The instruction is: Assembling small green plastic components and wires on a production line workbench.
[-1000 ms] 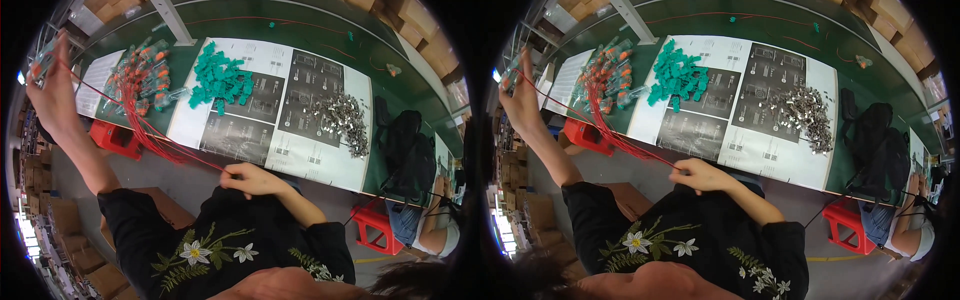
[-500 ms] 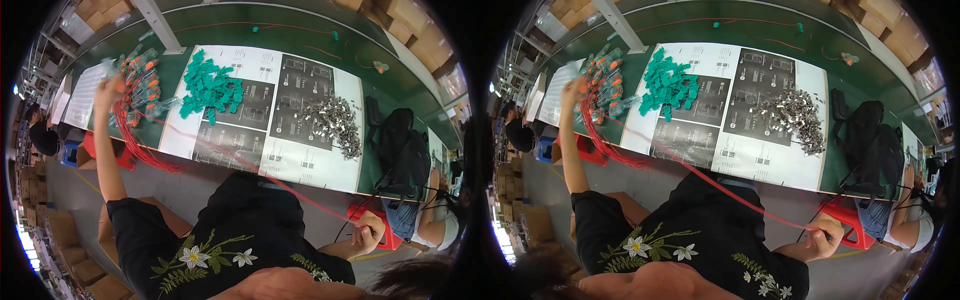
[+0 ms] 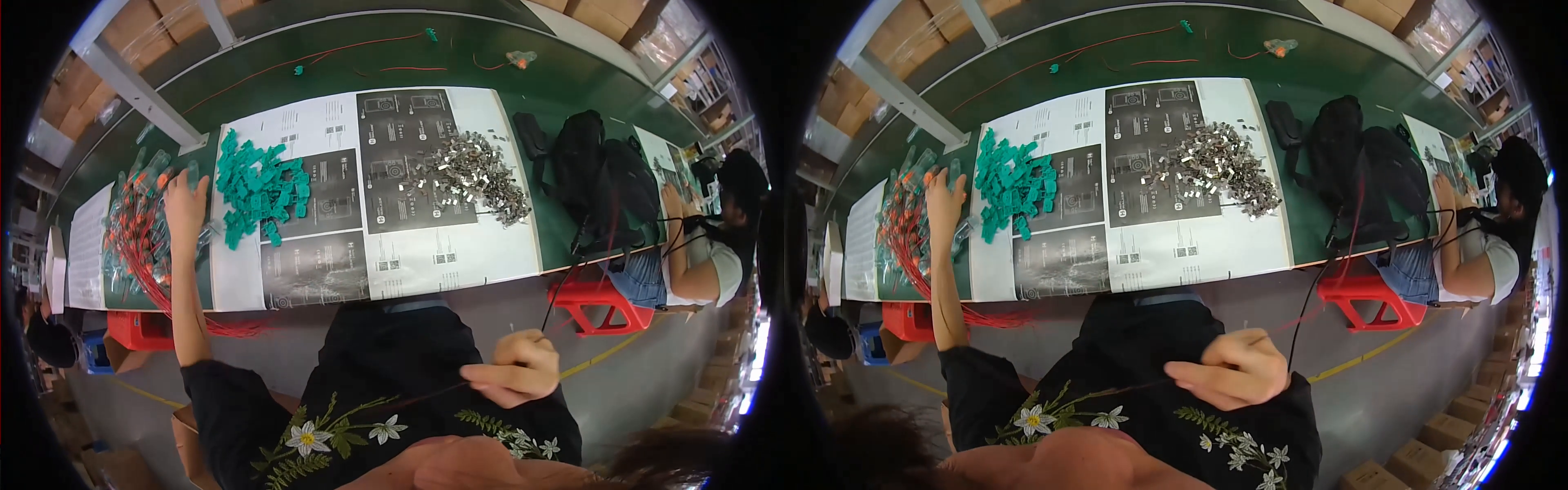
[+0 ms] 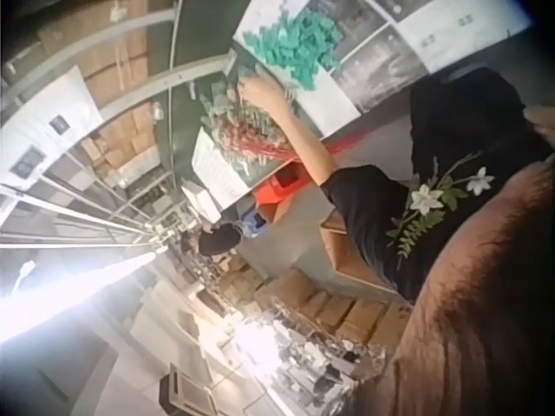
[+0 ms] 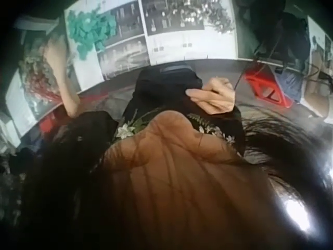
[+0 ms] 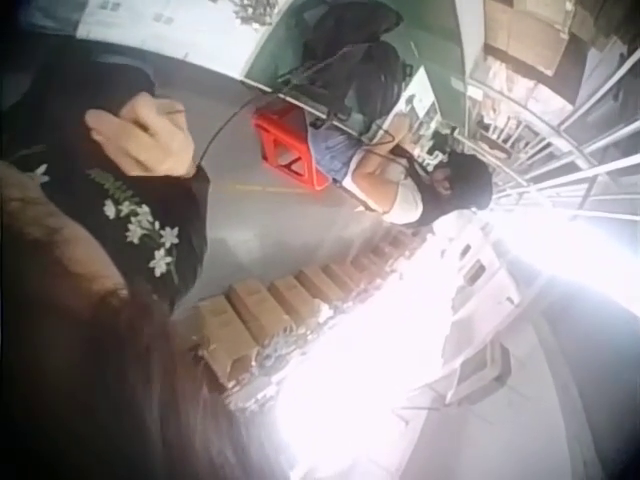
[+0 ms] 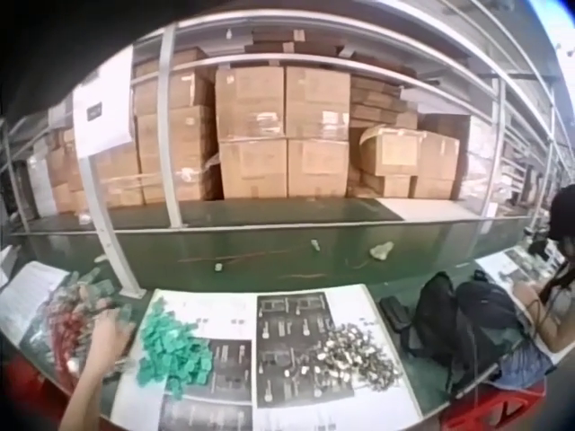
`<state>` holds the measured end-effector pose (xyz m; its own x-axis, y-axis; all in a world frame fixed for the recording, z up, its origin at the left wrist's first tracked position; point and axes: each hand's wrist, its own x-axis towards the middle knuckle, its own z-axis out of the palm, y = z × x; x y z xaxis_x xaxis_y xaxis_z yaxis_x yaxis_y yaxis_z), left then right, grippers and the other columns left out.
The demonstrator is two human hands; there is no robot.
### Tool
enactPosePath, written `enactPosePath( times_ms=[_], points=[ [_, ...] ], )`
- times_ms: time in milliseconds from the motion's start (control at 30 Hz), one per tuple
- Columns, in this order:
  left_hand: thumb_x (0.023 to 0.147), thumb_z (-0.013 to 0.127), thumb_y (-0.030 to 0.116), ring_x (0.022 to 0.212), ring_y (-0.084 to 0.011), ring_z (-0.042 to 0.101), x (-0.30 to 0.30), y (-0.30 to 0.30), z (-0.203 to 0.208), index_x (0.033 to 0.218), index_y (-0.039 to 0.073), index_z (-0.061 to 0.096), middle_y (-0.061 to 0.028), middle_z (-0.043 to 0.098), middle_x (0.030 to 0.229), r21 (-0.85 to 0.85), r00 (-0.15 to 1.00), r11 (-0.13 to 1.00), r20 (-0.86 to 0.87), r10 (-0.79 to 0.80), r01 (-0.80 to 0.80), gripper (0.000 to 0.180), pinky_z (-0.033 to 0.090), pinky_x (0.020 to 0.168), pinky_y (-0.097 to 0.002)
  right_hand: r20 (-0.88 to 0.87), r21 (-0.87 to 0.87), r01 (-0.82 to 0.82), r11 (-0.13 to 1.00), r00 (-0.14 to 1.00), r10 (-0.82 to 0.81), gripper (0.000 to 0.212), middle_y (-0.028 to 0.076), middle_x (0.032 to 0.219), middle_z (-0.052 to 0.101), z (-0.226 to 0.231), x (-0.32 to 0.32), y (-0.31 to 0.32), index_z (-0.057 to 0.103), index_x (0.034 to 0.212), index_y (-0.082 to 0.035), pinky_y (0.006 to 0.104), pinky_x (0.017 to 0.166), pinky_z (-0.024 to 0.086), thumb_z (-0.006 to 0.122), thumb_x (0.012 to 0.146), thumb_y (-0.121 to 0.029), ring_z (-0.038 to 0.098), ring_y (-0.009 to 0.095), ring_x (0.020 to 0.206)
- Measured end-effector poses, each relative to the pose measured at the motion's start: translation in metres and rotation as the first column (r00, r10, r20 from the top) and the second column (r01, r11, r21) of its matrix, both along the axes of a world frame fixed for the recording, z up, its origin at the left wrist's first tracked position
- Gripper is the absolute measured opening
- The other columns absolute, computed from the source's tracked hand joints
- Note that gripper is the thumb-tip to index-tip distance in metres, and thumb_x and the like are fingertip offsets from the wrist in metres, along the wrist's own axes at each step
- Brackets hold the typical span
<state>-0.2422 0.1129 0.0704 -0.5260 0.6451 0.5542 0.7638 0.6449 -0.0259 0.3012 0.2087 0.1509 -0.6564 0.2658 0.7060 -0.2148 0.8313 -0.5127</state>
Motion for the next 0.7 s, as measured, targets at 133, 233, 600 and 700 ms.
enactPosePath(
  times_ms=[133,233,600,700],
  points=[
    [0.1,0.045,0.044,0.109,-0.0275,0.06,0.174,-0.013,0.116,0.119,-0.004,0.061,-0.0171,0.065,0.117,0.215,0.268,0.796,0.865,-0.424,0.567,0.054,0.043,0.099,-0.0394,0.078,0.184,0.061,0.981,0.994,-0.077,0.026,-0.003,0.066,0.042,-0.01,-0.022,-0.005,0.077,0.09,-0.009,0.0236,0.041,0.031,0.08,0.065,-0.007,0.044,0.008,0.046],
    [0.1,0.047,0.039,0.098,-0.0335,0.064,0.216,-0.043,0.117,0.129,0.0,0.053,-0.0149,0.067,0.11,0.29,-0.247,0.093,0.914,-0.321,0.953,0.049,0.049,0.087,-0.0417,0.167,0.222,0.036,0.974,0.983,-0.074,0.028,-0.002,0.065,0.042,-0.011,-0.027,0.005,0.076,0.093,-0.01,0.0239,0.041,0.031,0.081,0.066,-0.007,0.045,0.008,0.047],
    [0.1,0.047,0.029,0.076,-0.035,0.065,0.221,-0.119,-0.082,0.097,-0.001,0.064,-0.0135,0.064,0.067,-0.037,-0.142,0.486,0.935,0.326,0.873,0.034,0.05,0.071,-0.0411,0.404,0.033,0.006,0.999,0.915,-0.018,0.022,0.003,0.073,0.05,-0.049,-0.032,0.035,0.071,0.095,-0.008,0.0299,0.043,0.04,0.078,0.076,-0.015,0.053,0.018,0.051],
    [0.099,0.048,0.02,0.084,-0.0332,0.065,0.236,-0.136,-0.115,0.1,-0.001,0.064,-0.0167,0.069,0.083,-0.334,0.184,0.637,0.939,0.292,0.694,0.027,0.05,0.076,-0.0382,0.5,0.002,-0.113,0.994,0.861,0.097,0.018,0.006,0.081,0.053,-0.088,-0.063,0.017,0.067,0.095,-0.006,0.0323,0.045,0.043,0.074,0.081,-0.016,0.057,0.021,0.054]
  ],
)
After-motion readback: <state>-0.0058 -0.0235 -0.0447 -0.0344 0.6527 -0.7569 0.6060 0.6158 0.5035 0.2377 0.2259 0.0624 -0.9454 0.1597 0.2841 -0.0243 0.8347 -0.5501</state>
